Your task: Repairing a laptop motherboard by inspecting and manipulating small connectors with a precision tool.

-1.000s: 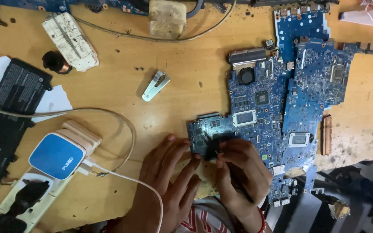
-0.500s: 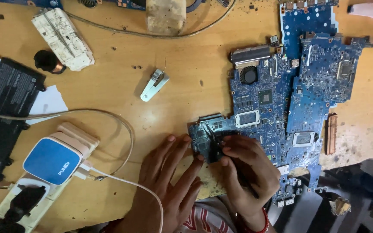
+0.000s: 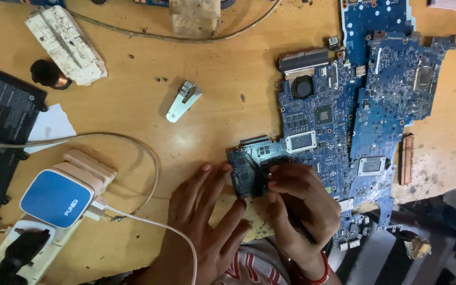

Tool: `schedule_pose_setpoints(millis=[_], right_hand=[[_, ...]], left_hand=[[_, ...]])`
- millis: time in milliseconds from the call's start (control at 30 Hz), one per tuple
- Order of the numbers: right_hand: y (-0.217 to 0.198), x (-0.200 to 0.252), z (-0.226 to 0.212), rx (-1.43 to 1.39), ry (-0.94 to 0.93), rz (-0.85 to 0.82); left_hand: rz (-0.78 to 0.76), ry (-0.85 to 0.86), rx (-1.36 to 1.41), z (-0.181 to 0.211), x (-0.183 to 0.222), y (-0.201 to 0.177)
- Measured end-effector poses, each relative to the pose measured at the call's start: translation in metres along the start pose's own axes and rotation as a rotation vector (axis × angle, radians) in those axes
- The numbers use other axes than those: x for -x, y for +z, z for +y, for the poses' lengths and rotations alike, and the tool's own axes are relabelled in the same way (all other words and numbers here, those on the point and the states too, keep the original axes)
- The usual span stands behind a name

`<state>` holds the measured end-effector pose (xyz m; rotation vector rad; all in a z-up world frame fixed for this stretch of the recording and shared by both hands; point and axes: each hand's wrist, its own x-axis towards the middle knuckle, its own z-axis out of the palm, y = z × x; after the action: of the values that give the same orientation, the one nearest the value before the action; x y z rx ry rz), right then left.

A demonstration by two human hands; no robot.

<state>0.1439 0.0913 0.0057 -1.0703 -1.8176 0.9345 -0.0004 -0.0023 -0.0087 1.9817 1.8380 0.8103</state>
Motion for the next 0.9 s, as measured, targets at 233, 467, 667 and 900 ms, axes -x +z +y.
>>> schedule_pose_setpoints(millis=[233, 467, 667, 900], right_hand=[[-0.002, 0.002, 0.002, -0.032, 0.013, -0.008], [-0.004, 0.008, 0.007, -0.077, 0.028, -0.012], [-0.001, 0.009, 0.005, -0.088, 0.082, 0.051], [0.001, 0.003, 0.003, -0.002, 0.011, 0.027]], left_hand=[[0.005, 0.0, 0.004, 0.001, -0.001, 0.0], [-0.013, -0.014, -0.003, 0.002, -0.002, -0.001], [0.008, -0.019, 0.031, 0.002, -0.002, -0.001], [-0.008, -0.02, 0.034, 0.001, -0.001, 0.0]])
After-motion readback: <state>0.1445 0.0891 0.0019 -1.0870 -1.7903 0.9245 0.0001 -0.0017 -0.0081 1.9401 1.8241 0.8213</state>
